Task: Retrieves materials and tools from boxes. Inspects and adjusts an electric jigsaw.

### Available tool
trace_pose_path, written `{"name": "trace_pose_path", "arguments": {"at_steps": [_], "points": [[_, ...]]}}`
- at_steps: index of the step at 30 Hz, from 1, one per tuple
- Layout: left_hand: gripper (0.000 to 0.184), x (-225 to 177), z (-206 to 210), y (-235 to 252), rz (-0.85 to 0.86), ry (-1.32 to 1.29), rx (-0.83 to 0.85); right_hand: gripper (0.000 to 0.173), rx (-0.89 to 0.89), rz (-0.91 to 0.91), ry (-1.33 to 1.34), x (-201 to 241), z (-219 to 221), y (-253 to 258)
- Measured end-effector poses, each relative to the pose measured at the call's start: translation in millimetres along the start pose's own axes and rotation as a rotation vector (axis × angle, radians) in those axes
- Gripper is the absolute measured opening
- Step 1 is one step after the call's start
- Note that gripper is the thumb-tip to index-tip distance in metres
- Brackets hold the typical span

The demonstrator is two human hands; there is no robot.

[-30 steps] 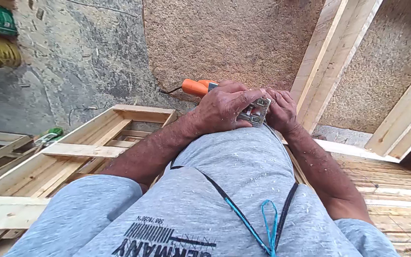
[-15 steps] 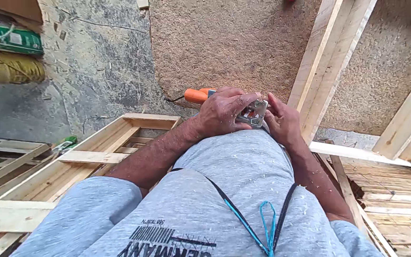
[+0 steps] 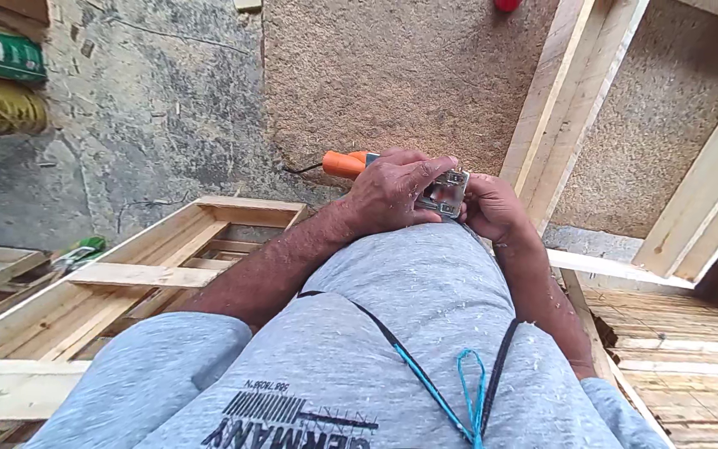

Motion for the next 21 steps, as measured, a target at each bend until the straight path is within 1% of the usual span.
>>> {"name": "trace_pose_path", "arguments": {"at_steps": [3, 6, 10, 11, 12, 13, 15, 18, 21], "points": [[0.073, 1.5, -0.8, -0.1, 0.002, -0.007, 0.001, 0.025, -0.013, -0.032, -0.023, -1.6, 2.8, -0.7], [0.074, 2.6, -1.8, -1.3, 0.006, -0.012, 0.004, 0.02, -0.038, -0.094, -0.087, -5.0, 5.3, -2.9], [0.074, 1.7, -0.3, -0.4, 0.01, -0.005, -0.004, 0.016, -0.088, -0.035, 0.047, 0.0, 4.7, -1.7], [0.073, 1.7, -0.6, -0.7, 0.01, -0.007, 0.0, 0.015, -0.1, -0.047, 0.054, 0.5, 3.4, -0.7], [0.073, 1.8, -0.9, -1.1, 0.014, -0.013, 0.005, 0.014, -0.106, -0.093, 0.008, 0.6, 1.2, -0.1], [0.072, 2.1, -1.0, -1.3, 0.019, -0.024, 0.003, 0.012, -0.105, -0.176, -0.098, 0.6, -1.7, 0.0], [0.072, 2.6, -0.9, -2.2, 0.019, -0.036, -0.001, 0.007, -0.078, -0.397, -0.365, -1.1, -9.3, -2.1], [0.072, 2.2, -1.7, -1.6, 0.006, -0.025, -0.009, 0.008, -0.062, -0.704, -0.695, -8.8, -11.1, -11.2], [0.072, 1.2, -1.7, 0.2, -0.005, -0.018, -0.006, 0.006, -0.099, -0.919, -0.9, -16.9, -8.7, -14.1]]}}
Point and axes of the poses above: each hand's wrist, its own y-axis towards the middle knuckle, its own z-axis out of the palm, x = y × z, the point moved 1 cm from there along y, towards the middle knuckle, and after that the axes turned 7 degrees about -z, right-handed, at the moved point
